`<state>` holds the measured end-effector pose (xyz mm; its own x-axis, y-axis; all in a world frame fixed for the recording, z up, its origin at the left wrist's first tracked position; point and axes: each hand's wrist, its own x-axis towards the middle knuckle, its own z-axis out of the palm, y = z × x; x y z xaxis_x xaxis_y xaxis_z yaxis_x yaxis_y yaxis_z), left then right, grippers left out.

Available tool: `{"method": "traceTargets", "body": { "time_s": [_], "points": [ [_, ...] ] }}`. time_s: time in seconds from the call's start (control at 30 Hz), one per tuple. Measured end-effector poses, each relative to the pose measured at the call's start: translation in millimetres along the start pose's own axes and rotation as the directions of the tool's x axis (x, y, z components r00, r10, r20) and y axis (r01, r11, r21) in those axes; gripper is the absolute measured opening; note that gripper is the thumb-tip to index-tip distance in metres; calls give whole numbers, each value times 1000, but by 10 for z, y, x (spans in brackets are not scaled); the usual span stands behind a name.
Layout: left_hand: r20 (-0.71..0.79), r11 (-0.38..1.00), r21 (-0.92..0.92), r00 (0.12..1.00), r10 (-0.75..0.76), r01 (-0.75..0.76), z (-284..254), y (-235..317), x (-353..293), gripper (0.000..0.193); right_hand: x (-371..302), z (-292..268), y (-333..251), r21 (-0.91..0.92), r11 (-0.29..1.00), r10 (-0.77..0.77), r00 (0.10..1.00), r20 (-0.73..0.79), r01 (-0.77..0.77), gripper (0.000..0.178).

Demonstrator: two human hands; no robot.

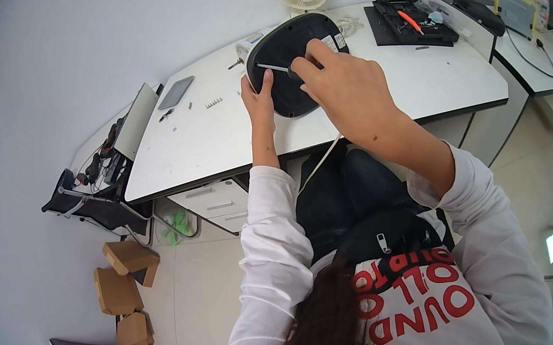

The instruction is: The person uses a screwdriver to fasten screws into a white plastic housing containing wires and a motor. They then place a black cover over the housing and secure it with additional screws.

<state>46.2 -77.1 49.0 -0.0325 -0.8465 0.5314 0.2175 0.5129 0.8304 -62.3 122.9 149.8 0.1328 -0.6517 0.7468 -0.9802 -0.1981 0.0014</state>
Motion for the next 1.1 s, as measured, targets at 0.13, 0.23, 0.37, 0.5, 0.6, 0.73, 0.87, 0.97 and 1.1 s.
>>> {"method": "traceTargets", "body": {
  "time_s": [0.13, 0.23, 0.37, 0.5, 0.6, 0.73, 0.87, 0.97, 1.1],
  "points": [
    [10, 1000, 0, 1000, -15, 15, -8, 26, -1, 33, 1, 18, -9, 18, 999, -35, 999, -9, 36, 29],
    [12, 1000, -13, 1000, -13, 14, -31, 1, 4, 32, -15, 66, 32, -2, 994, -108, 993, -51, 108, 40],
    [17, 999, -24, 1000, -23, 23, -3, 23, -21, 31, -37, -84, 5, -60, 986, -155, 987, 36, 157, 35],
    [4, 1000, -28, 1000, -12, 12, -8, 32, -8, 31, 17, -125, 22, 29, 998, -53, 997, 58, 52, 25],
    [-1, 999, -35, 1000, 4, -4, 1, 19, -16, 32, 76, -141, 78, -71, 997, -16, 1000, 27, 17, 26],
    [-1, 998, -63, 1000, -10, 10, -9, 26, -17, 34, 23, -131, 3, -39, 999, -14, 1000, 24, 14, 30],
    [6, 1000, -24, 1000, 9, -9, 17, 41, -29, 36, -51, -237, 14, 9, 993, -117, 992, -47, 117, 29],
    [15, 1000, -22, 1000, 15, -15, -18, 11, -1, 36, 7, -250, 17, -34, 996, -78, 997, 10, 78, 30],
    [9, 999, -45, 1000, -24, 25, 22, 47, -20, 38, 47, -110, 45, -148, 989, -39, 995, -90, 26, 35]
  ]
}}
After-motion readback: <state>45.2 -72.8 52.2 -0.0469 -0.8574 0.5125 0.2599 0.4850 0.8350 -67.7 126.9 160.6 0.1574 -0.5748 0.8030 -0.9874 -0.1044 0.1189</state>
